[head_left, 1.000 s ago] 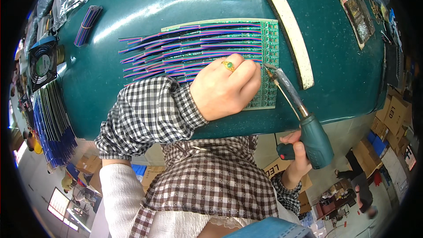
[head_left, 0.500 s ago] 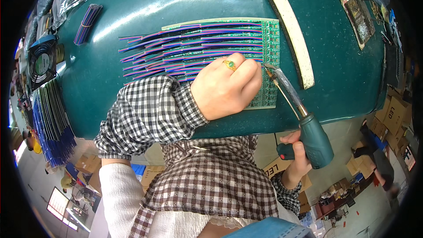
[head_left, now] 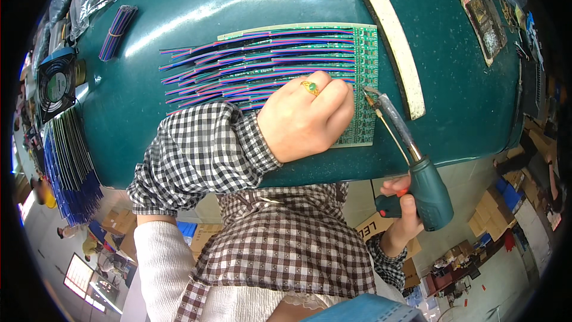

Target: The person assembles and solders colored wires onto green circuit boards using a soldering iron and soldering wire at a workbench.

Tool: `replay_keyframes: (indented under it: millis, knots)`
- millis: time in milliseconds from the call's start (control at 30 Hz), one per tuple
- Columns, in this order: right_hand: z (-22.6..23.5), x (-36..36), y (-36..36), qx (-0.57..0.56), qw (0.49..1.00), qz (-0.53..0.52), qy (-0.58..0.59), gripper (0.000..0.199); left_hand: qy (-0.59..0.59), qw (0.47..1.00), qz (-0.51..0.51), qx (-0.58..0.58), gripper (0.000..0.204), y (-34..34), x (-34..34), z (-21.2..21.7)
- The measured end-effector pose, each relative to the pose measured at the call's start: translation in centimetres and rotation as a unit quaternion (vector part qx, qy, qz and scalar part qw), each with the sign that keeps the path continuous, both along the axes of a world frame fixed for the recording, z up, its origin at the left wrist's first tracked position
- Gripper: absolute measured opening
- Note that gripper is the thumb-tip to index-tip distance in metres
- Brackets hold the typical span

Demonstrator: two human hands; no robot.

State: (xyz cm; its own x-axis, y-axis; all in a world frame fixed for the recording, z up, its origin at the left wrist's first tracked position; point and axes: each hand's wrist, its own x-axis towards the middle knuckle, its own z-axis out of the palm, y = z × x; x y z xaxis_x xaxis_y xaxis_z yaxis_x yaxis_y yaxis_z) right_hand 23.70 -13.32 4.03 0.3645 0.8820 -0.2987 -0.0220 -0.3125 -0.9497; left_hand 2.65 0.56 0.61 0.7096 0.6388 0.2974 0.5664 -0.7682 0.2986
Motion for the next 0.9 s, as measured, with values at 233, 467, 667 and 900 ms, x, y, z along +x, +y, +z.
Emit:
replay_keyframes:
  millis: [233, 467, 667, 900]
  knots:
    - [-0.3, 0.25, -0.42, -0.003, 1.0, 0.027, 0.015, 0.03, -0.001, 1.0, 0.005, -0.001, 0.034, -0.08, 0.08, -0.05]
    - [-0.31, 0.23, -0.4, -0.005, 0.999, 0.026, 0.028, 0.028, 0.0, 1.0, 0.004, -0.002, 0.034, -0.09, 0.05, -0.09]
    - [-0.33, 0.03, -0.48, -0.012, 0.999, 0.022, 0.024, 0.028, 0.004, 1.0, 0.004, -0.003, 0.033, -0.09, 0.1, -0.05]
    - [-0.19, 0.55, -0.68, 0.014, 0.999, 0.022, 0.045, 0.033, 0.001, 1.0, 0.003, 0.002, 0.033, -0.05, 0.07, -0.04]
